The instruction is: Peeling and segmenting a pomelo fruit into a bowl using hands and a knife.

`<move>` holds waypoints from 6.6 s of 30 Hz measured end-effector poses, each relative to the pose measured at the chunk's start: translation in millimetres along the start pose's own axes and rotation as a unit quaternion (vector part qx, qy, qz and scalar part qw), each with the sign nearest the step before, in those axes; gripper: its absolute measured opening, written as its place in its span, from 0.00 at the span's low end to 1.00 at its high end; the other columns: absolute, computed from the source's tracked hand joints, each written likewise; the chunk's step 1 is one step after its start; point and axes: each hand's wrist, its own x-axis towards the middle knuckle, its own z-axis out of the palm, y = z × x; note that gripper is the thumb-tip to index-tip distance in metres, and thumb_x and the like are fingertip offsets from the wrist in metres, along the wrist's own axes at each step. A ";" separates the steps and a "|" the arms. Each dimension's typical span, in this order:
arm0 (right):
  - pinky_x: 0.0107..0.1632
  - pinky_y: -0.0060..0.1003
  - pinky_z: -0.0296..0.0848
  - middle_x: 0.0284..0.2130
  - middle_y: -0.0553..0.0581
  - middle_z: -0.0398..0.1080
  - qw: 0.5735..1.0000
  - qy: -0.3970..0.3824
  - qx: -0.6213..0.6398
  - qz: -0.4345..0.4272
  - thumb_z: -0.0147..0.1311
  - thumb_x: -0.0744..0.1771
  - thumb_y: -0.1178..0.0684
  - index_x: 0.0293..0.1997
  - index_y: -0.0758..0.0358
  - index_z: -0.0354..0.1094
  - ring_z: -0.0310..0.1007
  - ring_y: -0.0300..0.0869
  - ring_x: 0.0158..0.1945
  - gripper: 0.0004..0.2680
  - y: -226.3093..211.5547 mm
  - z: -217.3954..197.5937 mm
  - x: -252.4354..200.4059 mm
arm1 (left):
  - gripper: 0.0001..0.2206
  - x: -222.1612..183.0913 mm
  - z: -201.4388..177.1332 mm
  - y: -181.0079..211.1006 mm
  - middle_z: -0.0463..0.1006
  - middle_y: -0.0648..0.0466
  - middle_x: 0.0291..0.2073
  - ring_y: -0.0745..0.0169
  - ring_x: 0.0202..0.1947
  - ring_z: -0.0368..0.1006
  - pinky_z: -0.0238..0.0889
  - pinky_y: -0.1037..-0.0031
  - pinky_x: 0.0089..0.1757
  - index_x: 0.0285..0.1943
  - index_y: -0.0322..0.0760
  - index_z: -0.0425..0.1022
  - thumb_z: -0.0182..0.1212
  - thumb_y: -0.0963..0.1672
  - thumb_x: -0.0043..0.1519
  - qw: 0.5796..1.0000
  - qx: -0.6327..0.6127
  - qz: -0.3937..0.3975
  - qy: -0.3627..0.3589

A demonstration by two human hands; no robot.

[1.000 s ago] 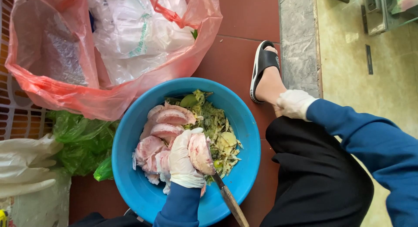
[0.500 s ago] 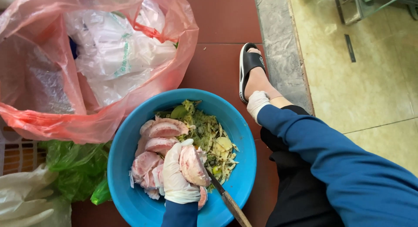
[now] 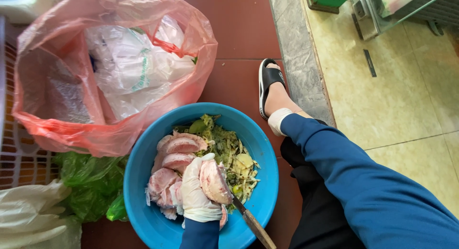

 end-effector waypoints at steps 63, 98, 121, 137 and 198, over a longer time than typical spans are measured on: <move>0.54 0.31 0.71 0.41 0.48 0.77 0.680 0.065 -0.703 -0.199 0.58 0.68 0.51 0.48 0.46 0.79 0.74 0.34 0.47 0.06 -260.9 -345.6 187.5 | 0.14 -13.9 2.3 18.7 0.80 0.48 0.35 0.54 0.31 0.75 0.72 0.66 0.34 0.49 0.33 0.77 0.56 0.48 0.65 0.994 0.109 -0.011 -0.025; 0.25 0.37 0.72 0.16 0.63 0.68 0.554 0.036 -0.826 -0.099 0.61 0.55 0.64 0.30 0.63 0.77 0.71 0.47 0.21 0.06 -187.0 -122.9 105.3 | 0.14 -64.9 25.1 31.2 0.79 0.47 0.33 0.53 0.28 0.74 0.72 0.65 0.31 0.49 0.31 0.77 0.55 0.47 0.65 0.995 0.031 0.076 -0.057; 0.44 0.53 0.80 0.42 0.52 0.82 -0.066 0.142 -0.975 -0.155 0.49 0.64 0.43 0.49 0.46 0.82 0.82 0.53 0.47 0.15 -218.5 -19.7 74.1 | 0.17 -98.8 8.2 29.3 0.79 0.41 0.42 0.50 0.44 0.73 0.61 0.58 0.50 0.57 0.32 0.76 0.54 0.48 0.66 0.997 0.045 0.044 -0.050; 0.57 0.52 0.71 0.57 0.70 0.70 0.244 -0.066 -0.948 -0.192 0.67 0.61 0.50 0.68 0.55 0.68 0.71 0.59 0.60 0.26 -128.5 61.6 -88.7 | 0.18 -45.9 18.3 12.2 0.80 0.46 0.48 0.59 0.53 0.72 0.62 0.71 0.54 0.54 0.38 0.76 0.58 0.49 0.59 0.974 0.198 0.109 -0.015; 0.29 0.28 0.71 0.27 0.55 0.71 0.653 -0.203 -0.730 -0.011 0.61 0.60 0.65 0.48 0.65 0.78 0.70 0.34 0.29 0.13 104.1 -86.8 -215.6 | 0.14 -110.8 7.0 12.4 0.84 0.46 0.38 0.59 0.44 0.78 0.70 0.65 0.48 0.46 0.42 0.82 0.72 0.48 0.54 0.876 0.360 0.300 0.114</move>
